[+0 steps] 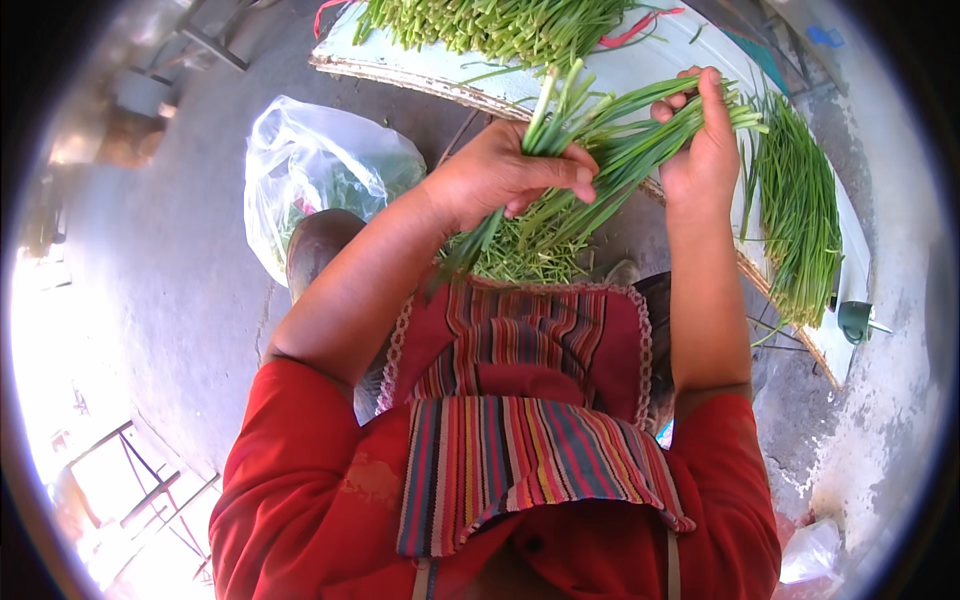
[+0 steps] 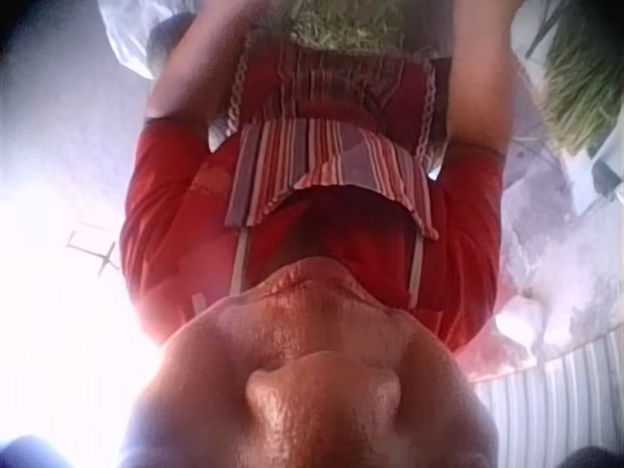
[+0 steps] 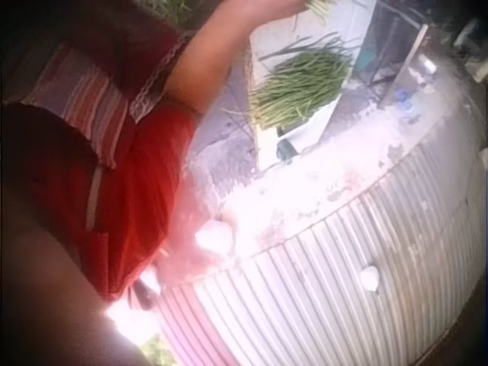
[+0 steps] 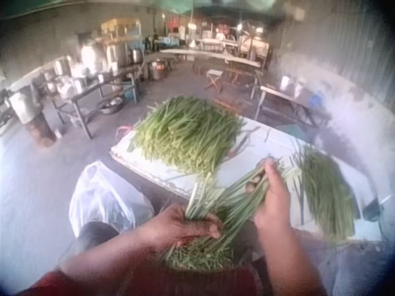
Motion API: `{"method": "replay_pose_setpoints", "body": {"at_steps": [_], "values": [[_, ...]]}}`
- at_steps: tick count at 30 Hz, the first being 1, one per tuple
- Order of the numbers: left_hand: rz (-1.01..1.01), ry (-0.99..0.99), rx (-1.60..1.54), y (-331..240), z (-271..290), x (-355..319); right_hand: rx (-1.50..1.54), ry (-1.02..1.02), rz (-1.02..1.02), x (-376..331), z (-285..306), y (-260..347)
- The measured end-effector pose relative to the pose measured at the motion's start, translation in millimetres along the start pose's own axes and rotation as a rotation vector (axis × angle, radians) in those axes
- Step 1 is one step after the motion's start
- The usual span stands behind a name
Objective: The person sorts green onions by hand, removing yellowed or damaged leaves and stems from each stalk. They gather the cleaned stalks into bunches on a table and discard the scraps into a pile.
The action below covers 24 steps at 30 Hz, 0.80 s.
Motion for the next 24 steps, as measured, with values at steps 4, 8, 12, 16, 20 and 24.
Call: {"method": "replay_pose_setpoints", "body": {"at_steps": [4,8,12,16,20,24], "values": [[0.024,0.009,-0.008,5,-3,2,-0.033,0.012,-0.017,-5,-3,-7],[0.025,0.005,0.016,8,-2,1,-0.012,0.034,0.014,-2,-3,1],[0.047,0.056,-0.171,-1,-5,-5,0.013,-0.068,-0.016,5,4,15],[0.064,0.081,-0.34,-8,0,-7,-0.199,0.015,-0.083,-16,-18,3],[0.086,0.051,-0.321,-7,3,-6,-0.491,0.333,-0.213,-47,-34,-36],[0.081,0.029,-0.193,-4,1,-4,-0.478,0.349,-0.283,-65,-42,-48]]}}
Point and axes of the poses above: each hand's wrist, its own x-axis towards the middle knuckle, its own z-axis out of the back of the hand, y = z × x, the point moved 10 cm from there along x, towards the middle knuckle, and after that the axes turned 12 degrees about -y, right-handed, at the moved point
